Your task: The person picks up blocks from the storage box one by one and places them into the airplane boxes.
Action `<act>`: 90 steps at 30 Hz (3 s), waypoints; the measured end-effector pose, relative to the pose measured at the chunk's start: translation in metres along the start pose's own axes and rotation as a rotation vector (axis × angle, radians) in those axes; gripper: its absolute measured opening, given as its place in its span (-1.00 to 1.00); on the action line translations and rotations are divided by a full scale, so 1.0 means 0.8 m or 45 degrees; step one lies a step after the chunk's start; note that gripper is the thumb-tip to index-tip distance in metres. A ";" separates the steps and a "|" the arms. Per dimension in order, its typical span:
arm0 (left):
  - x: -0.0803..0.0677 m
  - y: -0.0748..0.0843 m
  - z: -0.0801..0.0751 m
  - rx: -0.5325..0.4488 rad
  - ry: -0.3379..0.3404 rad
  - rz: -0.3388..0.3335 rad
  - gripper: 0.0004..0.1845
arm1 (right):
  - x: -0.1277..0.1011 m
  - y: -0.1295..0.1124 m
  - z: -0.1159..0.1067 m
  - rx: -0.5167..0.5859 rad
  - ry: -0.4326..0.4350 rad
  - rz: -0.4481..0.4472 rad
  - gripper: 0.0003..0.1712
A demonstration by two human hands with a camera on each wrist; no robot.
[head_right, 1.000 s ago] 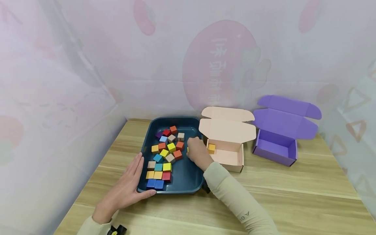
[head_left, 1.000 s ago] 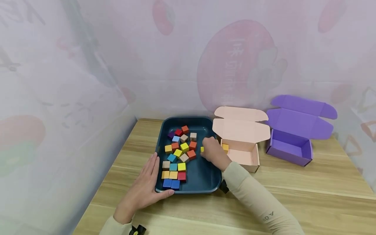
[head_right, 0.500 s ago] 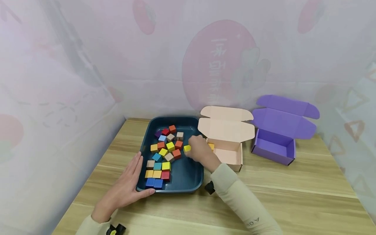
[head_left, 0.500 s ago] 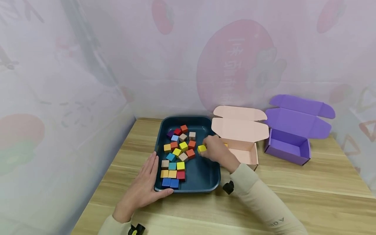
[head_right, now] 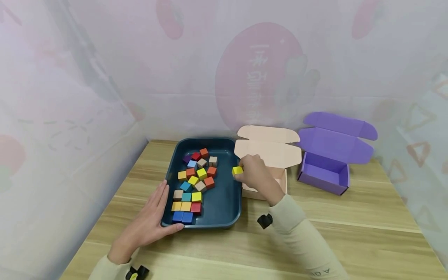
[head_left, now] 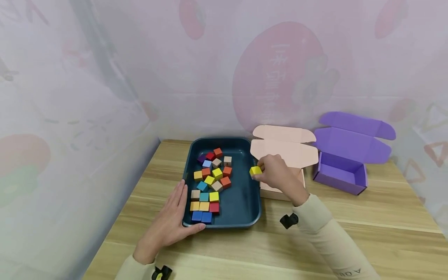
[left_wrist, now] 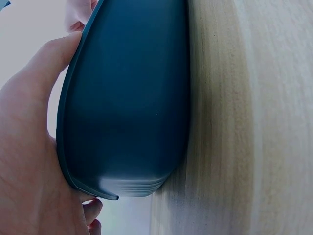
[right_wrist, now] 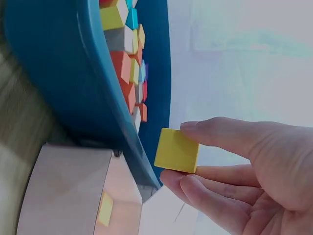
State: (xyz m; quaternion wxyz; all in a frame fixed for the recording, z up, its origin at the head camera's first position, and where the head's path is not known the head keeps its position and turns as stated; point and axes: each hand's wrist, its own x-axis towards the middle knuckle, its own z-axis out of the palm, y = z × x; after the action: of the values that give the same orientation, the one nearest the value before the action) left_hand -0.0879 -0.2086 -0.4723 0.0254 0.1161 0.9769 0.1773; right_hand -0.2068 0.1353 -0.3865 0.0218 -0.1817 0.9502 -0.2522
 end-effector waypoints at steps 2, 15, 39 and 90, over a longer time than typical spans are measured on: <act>0.000 0.001 0.000 0.001 -0.010 -0.004 0.43 | -0.005 0.007 -0.004 -0.015 0.017 0.005 -0.65; 0.000 -0.001 0.003 -0.002 -0.005 0.002 0.43 | -0.023 0.041 0.004 -0.063 0.022 0.169 -0.49; -0.002 0.000 0.001 0.002 0.008 0.003 0.43 | -0.013 0.079 0.060 0.100 0.053 0.293 -0.40; -0.001 -0.003 0.003 0.000 0.030 0.026 0.40 | -0.019 0.040 0.015 0.145 0.027 0.208 -0.58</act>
State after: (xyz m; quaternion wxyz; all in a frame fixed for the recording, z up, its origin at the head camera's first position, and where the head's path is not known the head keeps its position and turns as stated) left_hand -0.0872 -0.2101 -0.4756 0.0121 0.1241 0.9759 0.1790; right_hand -0.2020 0.1608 -0.4135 0.0427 -0.0995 0.9461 -0.3052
